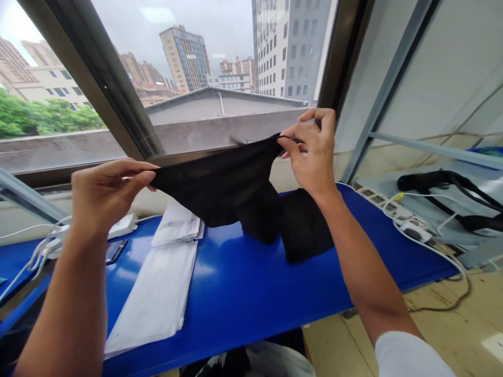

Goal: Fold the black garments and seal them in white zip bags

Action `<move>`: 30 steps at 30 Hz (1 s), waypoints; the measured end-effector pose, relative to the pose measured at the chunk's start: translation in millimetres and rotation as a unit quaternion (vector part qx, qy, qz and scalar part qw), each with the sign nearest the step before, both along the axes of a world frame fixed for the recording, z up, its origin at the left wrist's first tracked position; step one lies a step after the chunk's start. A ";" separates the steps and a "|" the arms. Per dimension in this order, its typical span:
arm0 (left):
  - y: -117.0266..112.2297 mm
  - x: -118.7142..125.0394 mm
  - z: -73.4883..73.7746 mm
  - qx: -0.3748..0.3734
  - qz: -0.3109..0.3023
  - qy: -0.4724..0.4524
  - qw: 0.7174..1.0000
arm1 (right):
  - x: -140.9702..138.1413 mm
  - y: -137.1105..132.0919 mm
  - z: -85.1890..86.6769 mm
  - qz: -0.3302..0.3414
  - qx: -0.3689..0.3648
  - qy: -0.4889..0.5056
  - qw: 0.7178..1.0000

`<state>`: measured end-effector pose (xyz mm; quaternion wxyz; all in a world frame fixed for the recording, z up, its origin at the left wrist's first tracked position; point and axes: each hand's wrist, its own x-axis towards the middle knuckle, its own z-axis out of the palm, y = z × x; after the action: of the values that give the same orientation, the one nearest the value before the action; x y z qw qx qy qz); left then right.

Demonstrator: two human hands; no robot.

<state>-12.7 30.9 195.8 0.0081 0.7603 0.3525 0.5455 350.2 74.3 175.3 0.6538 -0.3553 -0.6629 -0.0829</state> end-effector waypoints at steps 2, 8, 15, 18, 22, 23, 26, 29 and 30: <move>-5.3 0.4 2.9 0.051 0.044 -0.004 0.998 | 0.6 -7.4 3.1 0.047 -0.027 0.026 0.998; -21.9 4.3 17.1 0.137 -0.004 -0.101 0.985 | 3.6 -39.5 17.3 0.225 -0.077 0.130 0.963; 1.7 1.6 3.9 0.061 -0.027 -0.173 0.983 | 11.2 -12.3 7.1 0.228 -0.164 0.081 0.956; 28.2 -1.8 -16.4 -0.041 -0.017 -0.161 0.986 | 6.2 25.4 -11.7 0.223 -0.266 0.052 0.936; 38.6 -1.2 -20.6 -0.018 -0.016 -0.183 0.983 | -3.0 36.8 -15.5 0.204 -0.210 0.119 0.949; 34.6 -0.7 -15.9 0.018 -0.031 -0.194 0.980 | -3.3 29.1 -10.8 0.205 -0.177 0.135 0.953; 11.0 0.5 2.3 0.117 -0.086 -0.212 0.967 | 2.9 -10.4 8.0 0.220 -0.088 0.136 0.962; -23.5 -3.5 7.4 0.121 -0.062 -0.169 0.976 | 18.5 -53.4 15.7 0.217 -0.053 0.093 0.970; -35.9 -7.6 3.7 0.103 -0.040 -0.131 0.985 | 25.4 -65.1 13.8 0.219 -0.065 0.069 0.971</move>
<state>-20.3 -5.1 199.6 -0.0023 0.6926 0.2593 0.6731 375.6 9.2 189.1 0.6760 -0.2479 -0.6816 0.1303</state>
